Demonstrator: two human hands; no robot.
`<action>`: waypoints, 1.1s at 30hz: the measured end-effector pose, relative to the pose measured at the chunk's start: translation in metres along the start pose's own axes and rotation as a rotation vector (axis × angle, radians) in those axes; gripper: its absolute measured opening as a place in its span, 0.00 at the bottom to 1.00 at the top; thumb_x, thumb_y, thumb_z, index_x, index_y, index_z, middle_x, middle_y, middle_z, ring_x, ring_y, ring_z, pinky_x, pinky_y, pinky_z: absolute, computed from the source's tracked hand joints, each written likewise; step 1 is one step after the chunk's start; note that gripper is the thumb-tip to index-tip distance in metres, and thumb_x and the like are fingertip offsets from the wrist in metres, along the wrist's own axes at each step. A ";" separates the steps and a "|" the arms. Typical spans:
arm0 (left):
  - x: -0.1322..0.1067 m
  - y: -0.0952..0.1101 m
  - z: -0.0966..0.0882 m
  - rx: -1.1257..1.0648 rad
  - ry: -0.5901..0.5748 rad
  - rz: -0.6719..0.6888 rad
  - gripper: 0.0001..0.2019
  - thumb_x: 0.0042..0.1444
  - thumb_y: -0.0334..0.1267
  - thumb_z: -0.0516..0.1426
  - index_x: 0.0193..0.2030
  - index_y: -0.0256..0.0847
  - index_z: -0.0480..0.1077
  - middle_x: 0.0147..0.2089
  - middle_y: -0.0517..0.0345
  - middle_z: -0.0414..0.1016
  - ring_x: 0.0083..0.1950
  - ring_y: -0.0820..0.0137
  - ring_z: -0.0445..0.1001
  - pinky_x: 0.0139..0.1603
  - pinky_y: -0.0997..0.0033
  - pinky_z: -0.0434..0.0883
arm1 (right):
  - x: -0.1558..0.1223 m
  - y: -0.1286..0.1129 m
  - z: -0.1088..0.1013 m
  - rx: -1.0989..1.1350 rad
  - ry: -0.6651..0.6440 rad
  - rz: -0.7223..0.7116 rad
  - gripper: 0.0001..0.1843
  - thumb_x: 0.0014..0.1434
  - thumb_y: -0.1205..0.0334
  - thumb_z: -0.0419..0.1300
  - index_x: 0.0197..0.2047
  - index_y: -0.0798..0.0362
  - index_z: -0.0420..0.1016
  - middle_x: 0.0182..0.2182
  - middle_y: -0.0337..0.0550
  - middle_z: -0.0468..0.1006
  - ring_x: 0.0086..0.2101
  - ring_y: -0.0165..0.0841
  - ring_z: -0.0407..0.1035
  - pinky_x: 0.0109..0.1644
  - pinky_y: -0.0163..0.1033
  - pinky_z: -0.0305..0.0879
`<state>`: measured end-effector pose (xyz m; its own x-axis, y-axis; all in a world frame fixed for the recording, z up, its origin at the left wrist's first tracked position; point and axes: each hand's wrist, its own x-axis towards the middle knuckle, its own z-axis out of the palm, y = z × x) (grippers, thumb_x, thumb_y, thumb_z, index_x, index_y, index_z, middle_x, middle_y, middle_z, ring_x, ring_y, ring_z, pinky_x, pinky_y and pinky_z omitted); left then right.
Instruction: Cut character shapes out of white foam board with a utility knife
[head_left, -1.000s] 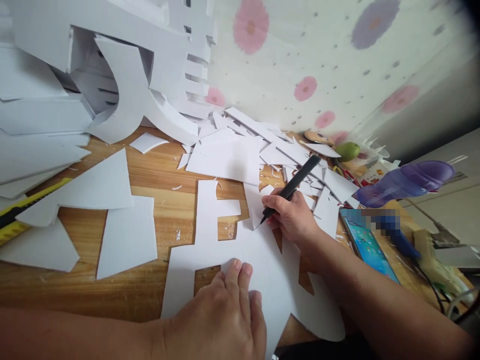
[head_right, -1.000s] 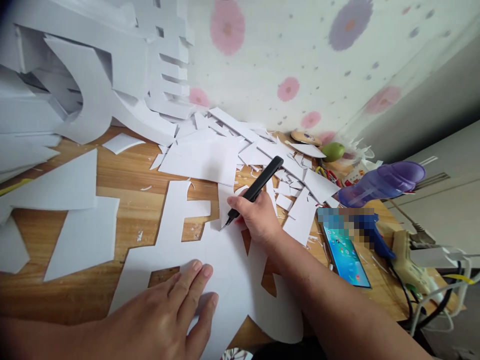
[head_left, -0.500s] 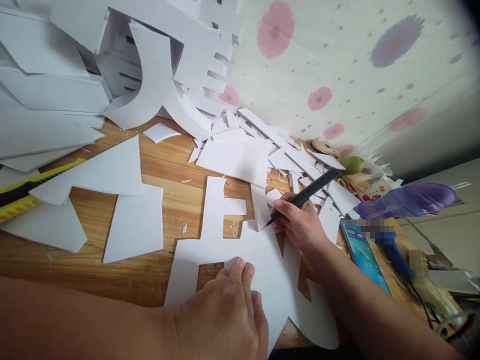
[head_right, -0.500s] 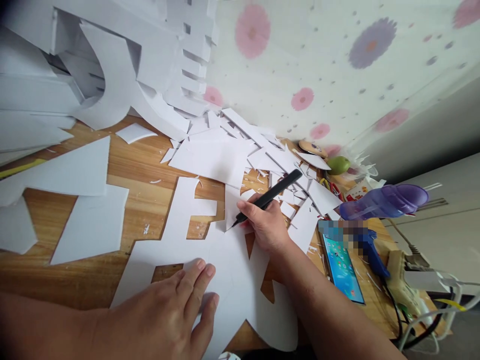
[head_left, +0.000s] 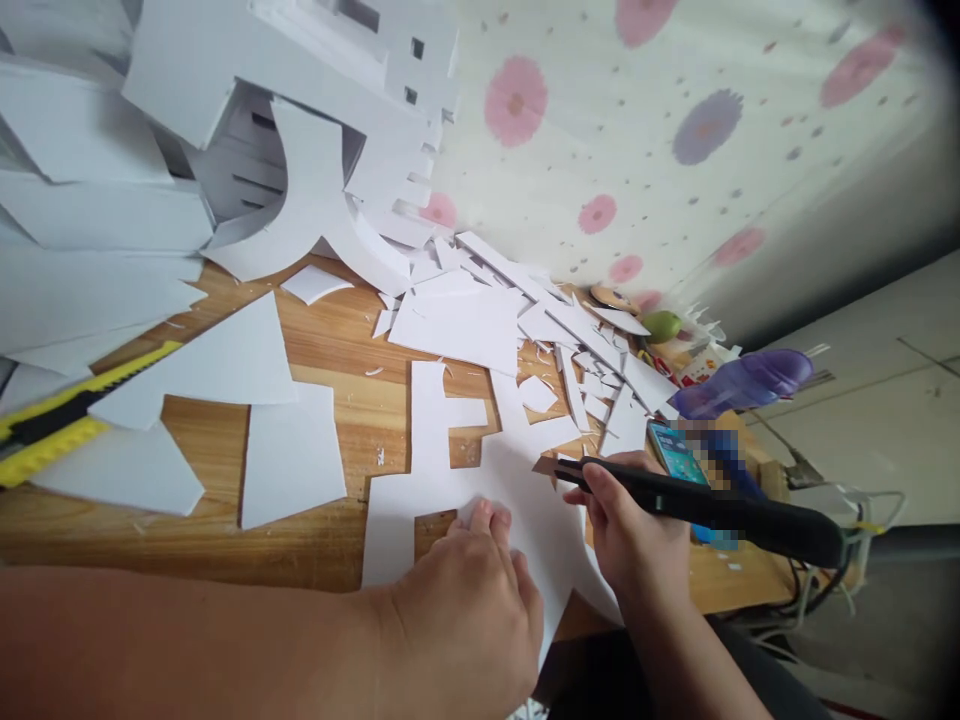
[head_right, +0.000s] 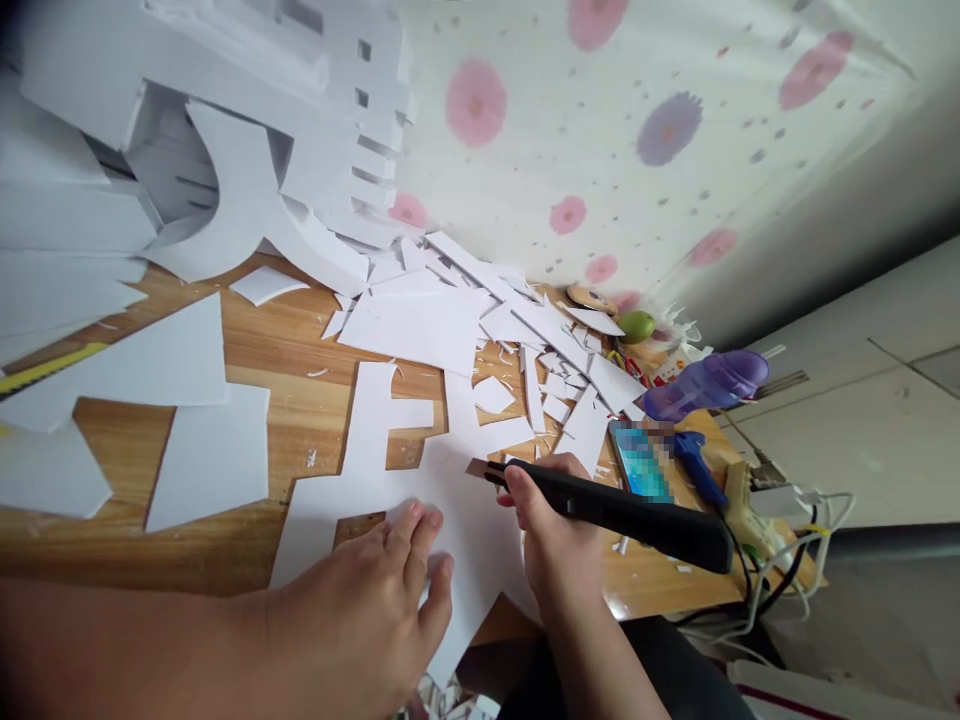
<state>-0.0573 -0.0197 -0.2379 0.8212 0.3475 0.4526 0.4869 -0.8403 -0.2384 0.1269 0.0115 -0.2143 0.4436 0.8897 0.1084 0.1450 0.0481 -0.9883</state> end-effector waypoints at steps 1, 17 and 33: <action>0.000 -0.002 -0.003 -0.001 -0.016 0.005 0.20 0.49 0.44 0.62 0.42 0.27 0.72 0.43 0.22 0.76 0.46 0.35 0.76 0.48 0.40 0.54 | -0.004 0.004 0.004 0.015 0.038 -0.016 0.15 0.47 0.56 0.71 0.32 0.52 0.73 0.17 0.32 0.70 0.18 0.32 0.71 0.21 0.36 0.71; 0.000 -0.009 -0.005 0.018 0.001 0.041 0.18 0.51 0.38 0.56 0.45 0.26 0.66 0.44 0.21 0.75 0.44 0.38 0.78 0.43 0.48 0.64 | -0.007 0.011 0.020 -0.236 -0.050 -0.187 0.13 0.53 0.54 0.67 0.40 0.49 0.76 0.30 0.43 0.79 0.30 0.38 0.75 0.34 0.45 0.72; 0.000 -0.012 0.002 0.019 0.064 0.062 0.16 0.51 0.34 0.56 0.44 0.25 0.66 0.41 0.21 0.76 0.41 0.40 0.79 0.38 0.49 0.67 | -0.010 0.008 0.021 -0.288 -0.063 -0.217 0.11 0.54 0.54 0.66 0.40 0.47 0.75 0.28 0.39 0.78 0.25 0.34 0.72 0.29 0.40 0.69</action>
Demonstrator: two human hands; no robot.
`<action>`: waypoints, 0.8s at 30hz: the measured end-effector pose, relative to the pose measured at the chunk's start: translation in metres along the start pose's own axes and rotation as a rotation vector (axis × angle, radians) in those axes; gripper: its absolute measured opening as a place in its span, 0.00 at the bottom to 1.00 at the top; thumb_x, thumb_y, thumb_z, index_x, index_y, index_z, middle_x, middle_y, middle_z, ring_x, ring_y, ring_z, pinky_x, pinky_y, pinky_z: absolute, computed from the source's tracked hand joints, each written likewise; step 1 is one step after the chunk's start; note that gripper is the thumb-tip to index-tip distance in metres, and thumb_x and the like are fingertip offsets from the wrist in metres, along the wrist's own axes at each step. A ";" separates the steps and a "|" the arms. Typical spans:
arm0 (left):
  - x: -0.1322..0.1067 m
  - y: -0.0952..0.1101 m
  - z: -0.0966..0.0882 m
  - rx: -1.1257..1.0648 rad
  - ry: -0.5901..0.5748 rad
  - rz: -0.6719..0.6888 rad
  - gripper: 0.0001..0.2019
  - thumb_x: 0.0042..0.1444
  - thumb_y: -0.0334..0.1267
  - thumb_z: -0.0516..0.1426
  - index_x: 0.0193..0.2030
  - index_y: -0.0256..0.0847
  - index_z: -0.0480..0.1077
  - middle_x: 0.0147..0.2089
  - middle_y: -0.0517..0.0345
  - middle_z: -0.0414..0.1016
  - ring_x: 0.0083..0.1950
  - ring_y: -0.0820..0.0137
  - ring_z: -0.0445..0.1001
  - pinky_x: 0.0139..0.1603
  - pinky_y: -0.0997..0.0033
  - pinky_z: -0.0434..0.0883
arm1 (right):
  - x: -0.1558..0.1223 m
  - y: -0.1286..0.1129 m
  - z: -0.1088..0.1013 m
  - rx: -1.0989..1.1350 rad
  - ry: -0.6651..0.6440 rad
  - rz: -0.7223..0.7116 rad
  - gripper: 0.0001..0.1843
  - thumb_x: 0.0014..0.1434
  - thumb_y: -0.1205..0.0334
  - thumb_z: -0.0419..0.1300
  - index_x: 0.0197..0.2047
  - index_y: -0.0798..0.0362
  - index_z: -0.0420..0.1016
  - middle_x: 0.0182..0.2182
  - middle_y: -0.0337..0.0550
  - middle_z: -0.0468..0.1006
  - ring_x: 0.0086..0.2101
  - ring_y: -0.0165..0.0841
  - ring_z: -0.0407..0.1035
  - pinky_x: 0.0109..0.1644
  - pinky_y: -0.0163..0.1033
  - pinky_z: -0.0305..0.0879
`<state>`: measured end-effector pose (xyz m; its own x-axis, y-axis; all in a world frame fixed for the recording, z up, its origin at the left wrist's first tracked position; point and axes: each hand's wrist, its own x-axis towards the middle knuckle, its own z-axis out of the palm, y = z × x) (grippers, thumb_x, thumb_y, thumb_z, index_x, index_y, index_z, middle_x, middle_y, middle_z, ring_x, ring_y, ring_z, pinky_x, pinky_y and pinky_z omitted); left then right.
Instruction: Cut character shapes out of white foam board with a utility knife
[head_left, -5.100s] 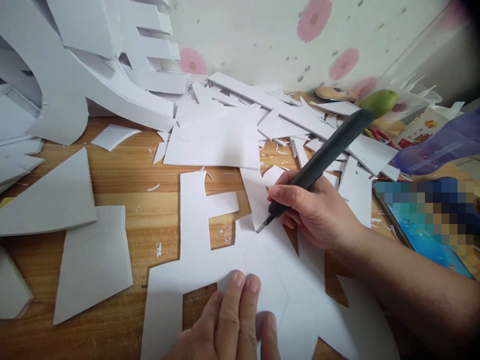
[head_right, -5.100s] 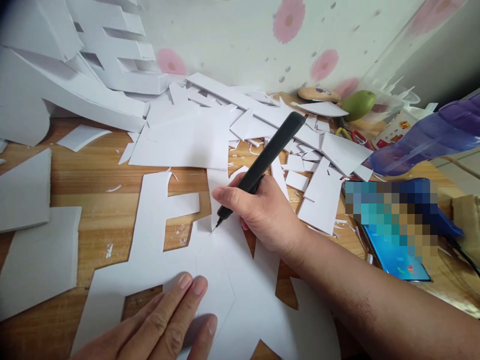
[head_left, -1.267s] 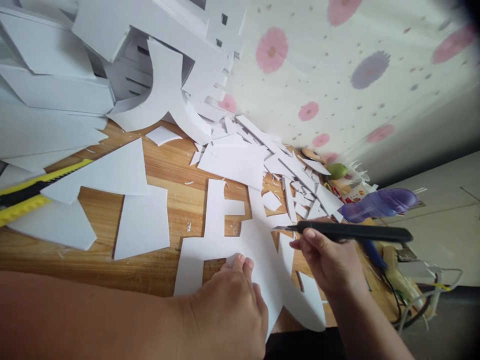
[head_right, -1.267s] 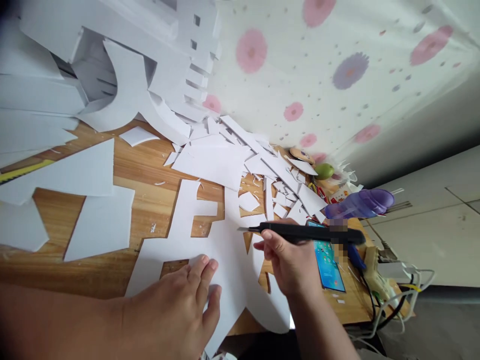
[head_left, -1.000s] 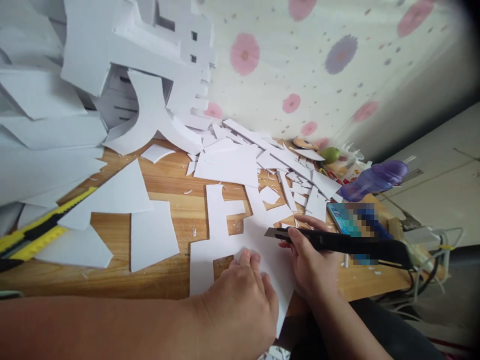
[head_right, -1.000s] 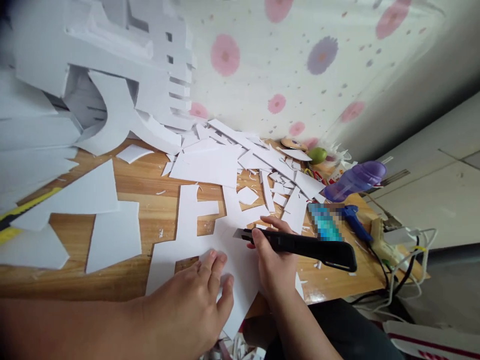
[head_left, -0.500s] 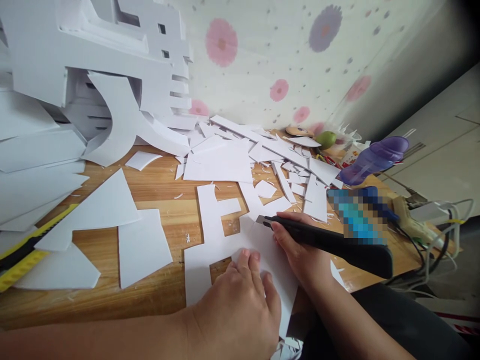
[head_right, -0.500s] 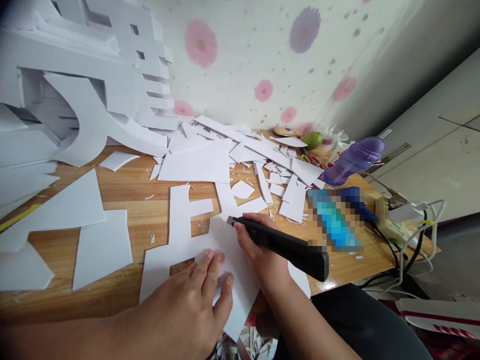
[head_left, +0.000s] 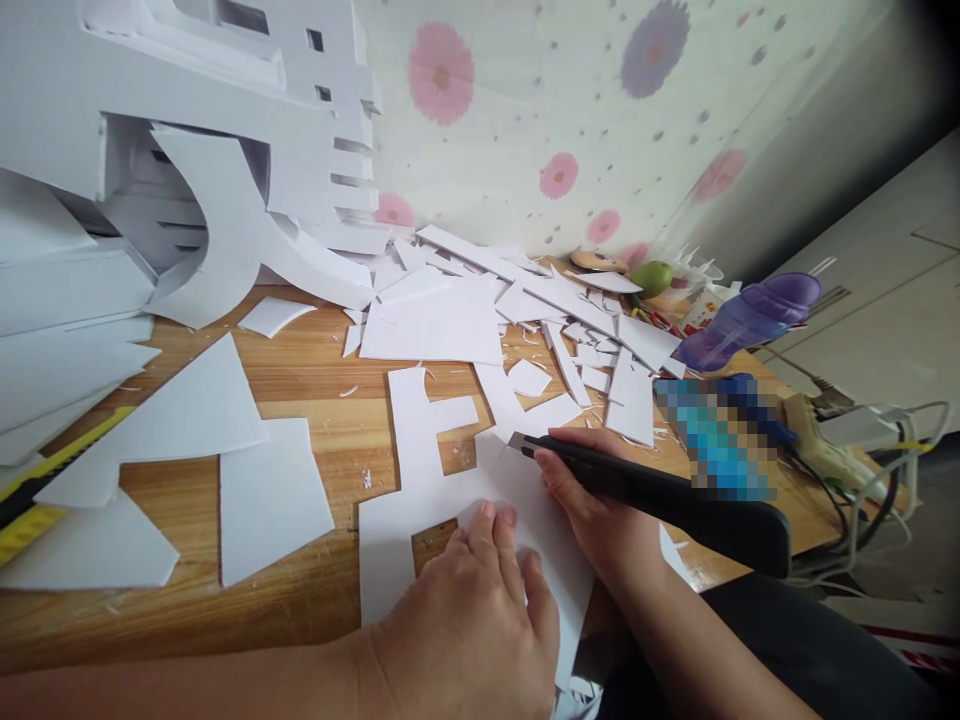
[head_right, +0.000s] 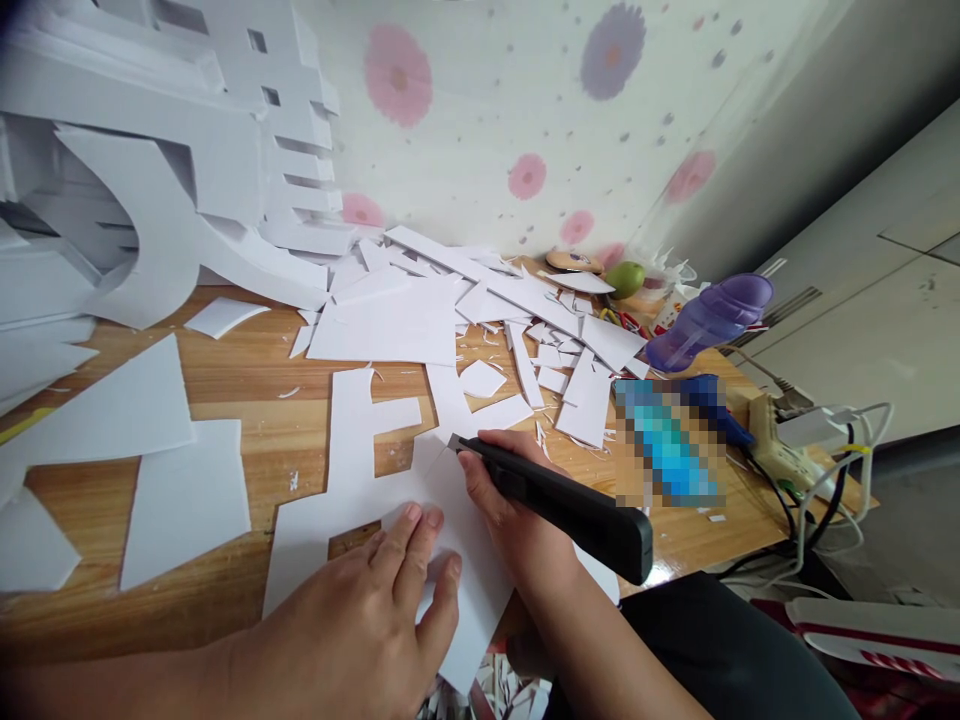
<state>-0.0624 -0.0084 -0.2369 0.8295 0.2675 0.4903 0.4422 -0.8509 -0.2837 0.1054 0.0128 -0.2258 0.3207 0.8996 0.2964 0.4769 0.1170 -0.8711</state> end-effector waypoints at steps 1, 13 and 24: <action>0.000 0.000 0.000 -0.002 0.000 -0.001 0.16 0.51 0.35 0.56 0.44 0.25 0.66 0.41 0.21 0.76 0.41 0.39 0.79 0.38 0.49 0.67 | 0.000 0.000 0.000 -0.027 0.002 -0.016 0.11 0.54 0.54 0.66 0.40 0.47 0.76 0.28 0.39 0.79 0.25 0.34 0.72 0.29 0.40 0.69; -0.002 0.005 0.002 -0.053 -0.069 -0.005 0.18 0.54 0.39 0.57 0.46 0.24 0.67 0.42 0.16 0.75 0.44 0.37 0.77 0.40 0.44 0.67 | 0.003 -0.006 -0.002 -0.312 0.014 -0.250 0.07 0.53 0.57 0.65 0.35 0.48 0.75 0.27 0.39 0.82 0.25 0.34 0.77 0.28 0.36 0.73; -0.003 0.007 -0.005 -0.154 -0.196 -0.071 0.22 0.62 0.45 0.51 0.49 0.25 0.70 0.48 0.15 0.73 0.50 0.33 0.75 0.39 0.44 0.71 | -0.008 -0.001 -0.003 -0.295 0.030 -0.215 0.06 0.55 0.56 0.63 0.36 0.47 0.76 0.26 0.37 0.82 0.24 0.33 0.77 0.28 0.36 0.72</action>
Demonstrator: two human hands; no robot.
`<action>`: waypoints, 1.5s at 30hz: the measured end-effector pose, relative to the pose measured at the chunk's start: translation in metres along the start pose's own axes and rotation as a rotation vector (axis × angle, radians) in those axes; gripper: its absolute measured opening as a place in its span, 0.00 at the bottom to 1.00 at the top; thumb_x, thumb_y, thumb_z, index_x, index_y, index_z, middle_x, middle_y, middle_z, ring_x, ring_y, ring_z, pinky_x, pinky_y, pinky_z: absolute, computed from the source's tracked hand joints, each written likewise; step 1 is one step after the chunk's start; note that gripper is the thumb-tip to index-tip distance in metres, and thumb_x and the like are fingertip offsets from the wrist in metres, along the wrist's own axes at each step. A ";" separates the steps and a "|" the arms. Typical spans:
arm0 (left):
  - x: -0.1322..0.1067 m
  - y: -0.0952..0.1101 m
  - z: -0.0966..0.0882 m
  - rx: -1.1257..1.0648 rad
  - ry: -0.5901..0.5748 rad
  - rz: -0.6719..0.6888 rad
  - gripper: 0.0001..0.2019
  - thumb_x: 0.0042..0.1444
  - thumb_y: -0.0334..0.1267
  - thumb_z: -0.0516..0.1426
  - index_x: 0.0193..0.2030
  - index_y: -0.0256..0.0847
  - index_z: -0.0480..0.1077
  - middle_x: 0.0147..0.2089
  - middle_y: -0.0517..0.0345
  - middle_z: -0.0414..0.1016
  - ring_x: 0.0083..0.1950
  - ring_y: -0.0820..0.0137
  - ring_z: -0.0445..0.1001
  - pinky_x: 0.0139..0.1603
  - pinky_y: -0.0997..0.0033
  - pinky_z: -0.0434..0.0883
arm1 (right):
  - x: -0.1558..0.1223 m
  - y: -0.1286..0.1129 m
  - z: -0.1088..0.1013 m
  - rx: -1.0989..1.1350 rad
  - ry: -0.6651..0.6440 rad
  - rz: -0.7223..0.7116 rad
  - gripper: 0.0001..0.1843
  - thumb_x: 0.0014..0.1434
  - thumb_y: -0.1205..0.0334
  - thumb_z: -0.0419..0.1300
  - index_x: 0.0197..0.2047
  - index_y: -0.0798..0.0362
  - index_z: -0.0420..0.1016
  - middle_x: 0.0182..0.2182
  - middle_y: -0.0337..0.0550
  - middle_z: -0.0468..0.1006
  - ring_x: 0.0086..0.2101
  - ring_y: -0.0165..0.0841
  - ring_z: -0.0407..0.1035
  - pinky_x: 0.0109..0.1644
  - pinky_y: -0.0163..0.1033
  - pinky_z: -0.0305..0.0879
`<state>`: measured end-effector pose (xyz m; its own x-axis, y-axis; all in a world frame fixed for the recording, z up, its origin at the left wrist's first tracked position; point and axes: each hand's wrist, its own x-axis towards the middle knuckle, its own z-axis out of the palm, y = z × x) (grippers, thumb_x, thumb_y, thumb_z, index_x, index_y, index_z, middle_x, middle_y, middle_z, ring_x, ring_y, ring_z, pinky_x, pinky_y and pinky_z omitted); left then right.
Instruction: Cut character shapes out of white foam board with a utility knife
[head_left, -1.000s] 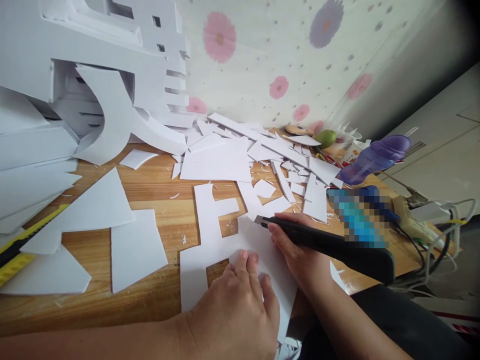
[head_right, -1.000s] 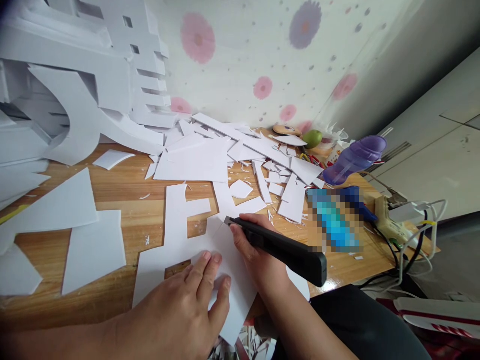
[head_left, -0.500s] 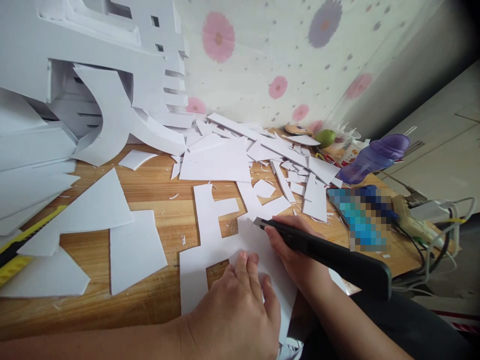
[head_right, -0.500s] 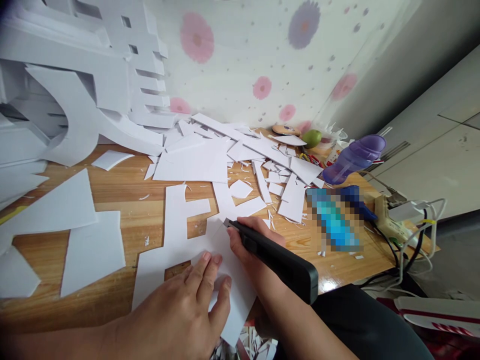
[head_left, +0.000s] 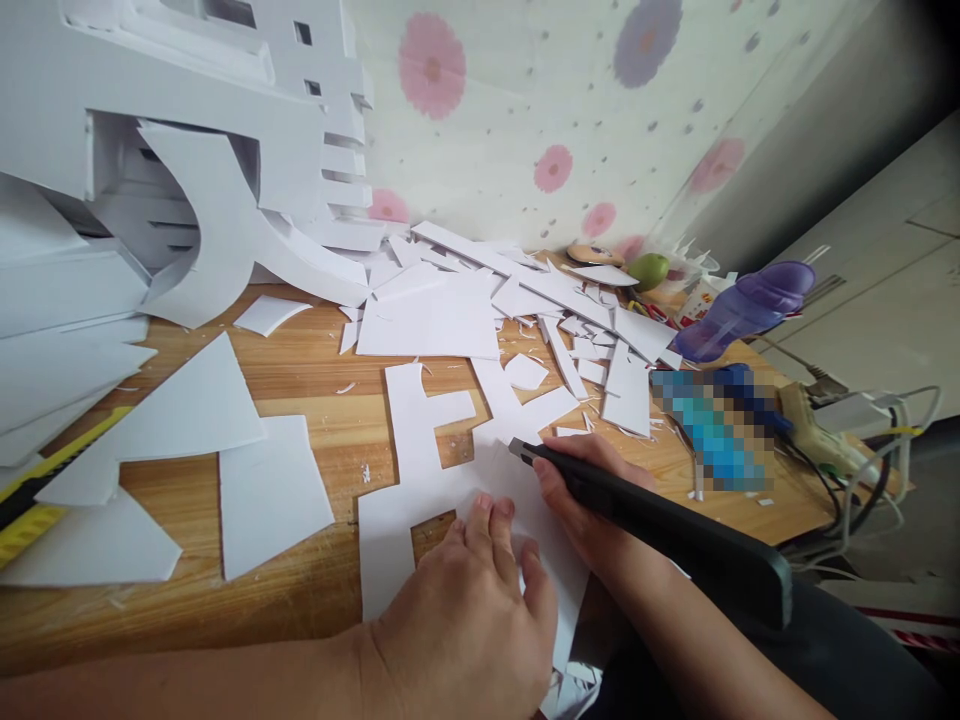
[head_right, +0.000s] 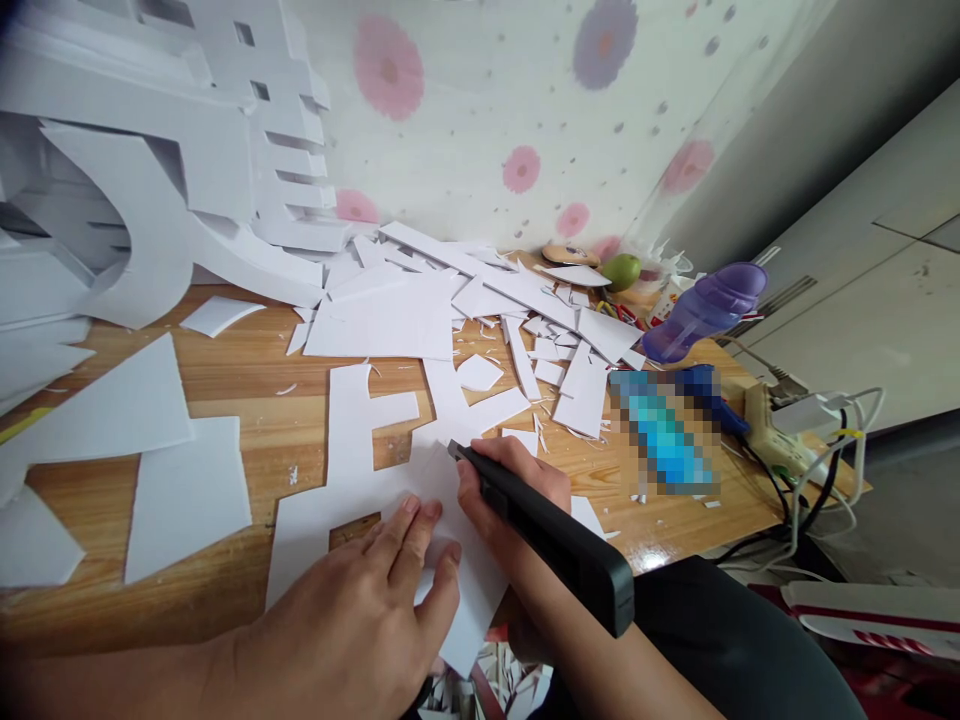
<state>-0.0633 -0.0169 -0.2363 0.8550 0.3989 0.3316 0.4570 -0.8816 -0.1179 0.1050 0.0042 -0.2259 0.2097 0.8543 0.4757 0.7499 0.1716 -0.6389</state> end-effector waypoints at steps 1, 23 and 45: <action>0.001 -0.001 -0.002 -0.004 0.006 0.000 0.22 0.62 0.46 0.51 0.49 0.25 0.70 0.48 0.16 0.73 0.49 0.35 0.76 0.39 0.45 0.71 | -0.001 0.000 -0.002 -0.006 -0.001 -0.002 0.06 0.55 0.56 0.63 0.36 0.47 0.76 0.25 0.37 0.82 0.23 0.32 0.76 0.28 0.36 0.71; 0.003 -0.003 -0.016 0.008 -0.061 -0.005 0.29 0.47 0.49 0.68 0.49 0.26 0.72 0.51 0.16 0.71 0.52 0.36 0.74 0.44 0.49 0.74 | -0.009 -0.003 -0.031 0.018 -0.138 -0.041 0.04 0.57 0.59 0.62 0.36 0.48 0.75 0.26 0.39 0.82 0.25 0.32 0.77 0.28 0.34 0.72; 0.009 -0.006 -0.025 -0.012 -0.116 -0.006 0.24 0.50 0.45 0.65 0.49 0.28 0.75 0.53 0.18 0.71 0.53 0.38 0.75 0.43 0.50 0.77 | -0.030 -0.006 -0.062 0.023 -0.188 -0.013 0.04 0.55 0.64 0.62 0.37 0.48 0.76 0.25 0.36 0.81 0.23 0.29 0.74 0.29 0.34 0.69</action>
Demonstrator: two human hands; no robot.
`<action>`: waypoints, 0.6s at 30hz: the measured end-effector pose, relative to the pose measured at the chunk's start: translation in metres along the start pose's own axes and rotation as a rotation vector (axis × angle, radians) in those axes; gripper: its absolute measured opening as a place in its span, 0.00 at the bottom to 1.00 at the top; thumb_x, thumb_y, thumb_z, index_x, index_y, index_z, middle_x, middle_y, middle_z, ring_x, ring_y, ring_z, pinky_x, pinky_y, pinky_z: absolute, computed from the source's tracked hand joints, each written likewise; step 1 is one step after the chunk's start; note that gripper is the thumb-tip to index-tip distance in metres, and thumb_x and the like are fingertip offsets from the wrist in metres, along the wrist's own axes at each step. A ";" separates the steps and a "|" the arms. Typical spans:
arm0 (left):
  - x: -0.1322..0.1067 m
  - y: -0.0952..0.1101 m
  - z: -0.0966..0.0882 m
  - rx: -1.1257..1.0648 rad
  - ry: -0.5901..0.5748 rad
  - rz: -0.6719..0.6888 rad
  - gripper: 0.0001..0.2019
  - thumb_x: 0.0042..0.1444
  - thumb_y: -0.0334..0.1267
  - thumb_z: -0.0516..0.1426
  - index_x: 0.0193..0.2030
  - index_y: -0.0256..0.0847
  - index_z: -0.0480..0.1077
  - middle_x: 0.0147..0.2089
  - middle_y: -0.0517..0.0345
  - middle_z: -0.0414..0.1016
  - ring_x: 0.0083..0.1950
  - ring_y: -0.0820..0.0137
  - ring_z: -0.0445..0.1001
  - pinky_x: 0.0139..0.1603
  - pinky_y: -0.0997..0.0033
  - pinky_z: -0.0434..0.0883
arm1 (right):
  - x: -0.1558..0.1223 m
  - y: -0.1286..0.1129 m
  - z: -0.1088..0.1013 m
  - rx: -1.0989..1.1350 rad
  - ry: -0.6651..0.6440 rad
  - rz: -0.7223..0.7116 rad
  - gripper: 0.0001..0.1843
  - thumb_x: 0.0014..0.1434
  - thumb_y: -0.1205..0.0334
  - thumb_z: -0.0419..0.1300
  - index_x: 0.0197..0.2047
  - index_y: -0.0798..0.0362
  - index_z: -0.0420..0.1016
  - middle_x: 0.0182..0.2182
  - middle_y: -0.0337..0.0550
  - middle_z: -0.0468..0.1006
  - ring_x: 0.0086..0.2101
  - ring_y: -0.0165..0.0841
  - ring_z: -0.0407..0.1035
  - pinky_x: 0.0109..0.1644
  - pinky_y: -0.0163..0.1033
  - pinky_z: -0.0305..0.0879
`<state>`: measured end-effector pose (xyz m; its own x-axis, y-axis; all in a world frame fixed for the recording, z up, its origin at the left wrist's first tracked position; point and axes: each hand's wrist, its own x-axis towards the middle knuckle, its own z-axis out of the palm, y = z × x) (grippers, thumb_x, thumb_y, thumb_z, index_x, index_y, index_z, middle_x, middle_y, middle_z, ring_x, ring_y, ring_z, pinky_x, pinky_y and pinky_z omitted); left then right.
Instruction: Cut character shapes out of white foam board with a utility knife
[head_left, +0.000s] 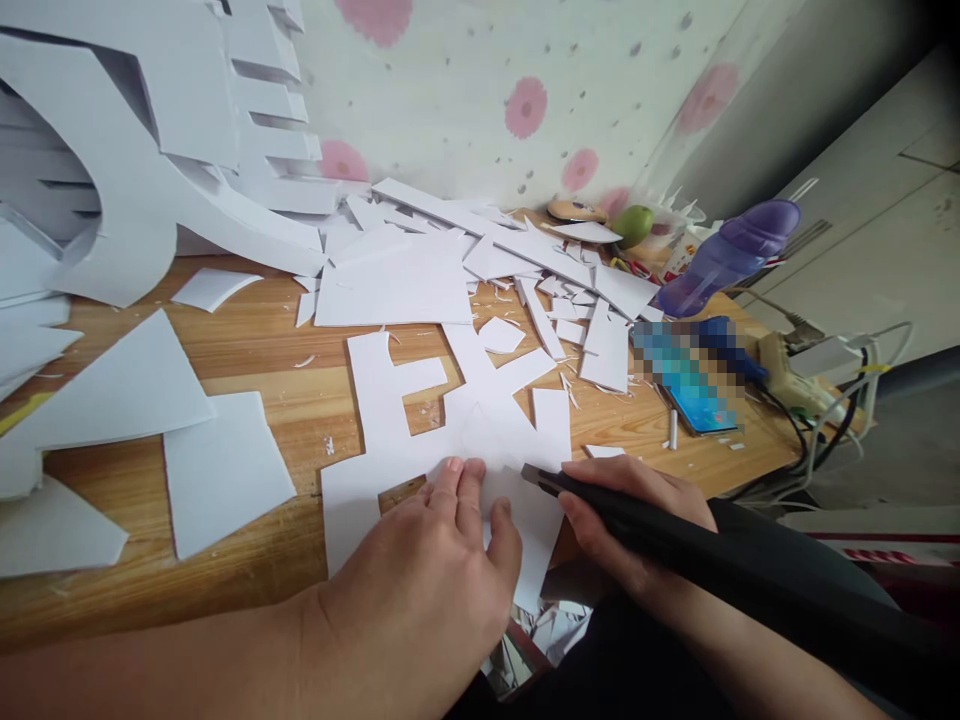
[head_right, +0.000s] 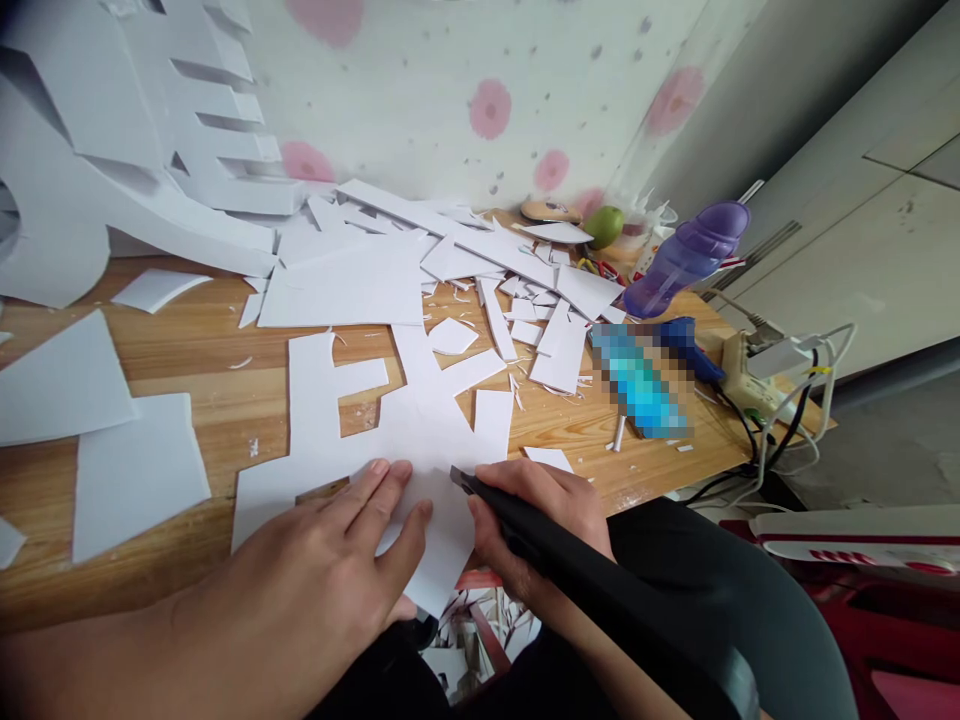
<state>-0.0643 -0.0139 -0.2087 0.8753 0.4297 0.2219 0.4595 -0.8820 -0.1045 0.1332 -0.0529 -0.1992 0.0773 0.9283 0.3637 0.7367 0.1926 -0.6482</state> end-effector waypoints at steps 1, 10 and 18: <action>0.000 0.000 0.000 0.006 0.004 0.000 0.24 0.50 0.46 0.65 0.49 0.28 0.75 0.53 0.19 0.71 0.53 0.39 0.75 0.43 0.50 0.77 | 0.000 0.000 0.000 -0.004 0.000 -0.003 0.04 0.55 0.64 0.62 0.37 0.48 0.76 0.26 0.36 0.81 0.23 0.29 0.74 0.29 0.34 0.69; -0.006 0.004 0.010 0.007 -0.007 -0.036 0.25 0.50 0.45 0.64 0.51 0.30 0.74 0.55 0.21 0.70 0.56 0.38 0.72 0.47 0.47 0.74 | 0.005 0.009 -0.005 0.126 0.142 0.158 0.06 0.54 0.58 0.66 0.36 0.48 0.78 0.27 0.39 0.80 0.23 0.31 0.73 0.24 0.34 0.68; -0.001 -0.004 0.002 -0.026 -0.022 0.023 0.30 0.49 0.57 0.63 0.48 0.29 0.75 0.53 0.21 0.72 0.53 0.39 0.75 0.43 0.49 0.77 | 0.019 0.020 -0.001 0.683 0.341 0.283 0.10 0.55 0.58 0.67 0.42 0.49 0.77 0.19 0.34 0.74 0.20 0.27 0.68 0.24 0.33 0.68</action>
<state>-0.0665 -0.0098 -0.2104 0.8887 0.4133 0.1982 0.4355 -0.8962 -0.0840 0.1502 -0.0318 -0.2046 0.4808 0.8440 0.2376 0.0950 0.2193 -0.9710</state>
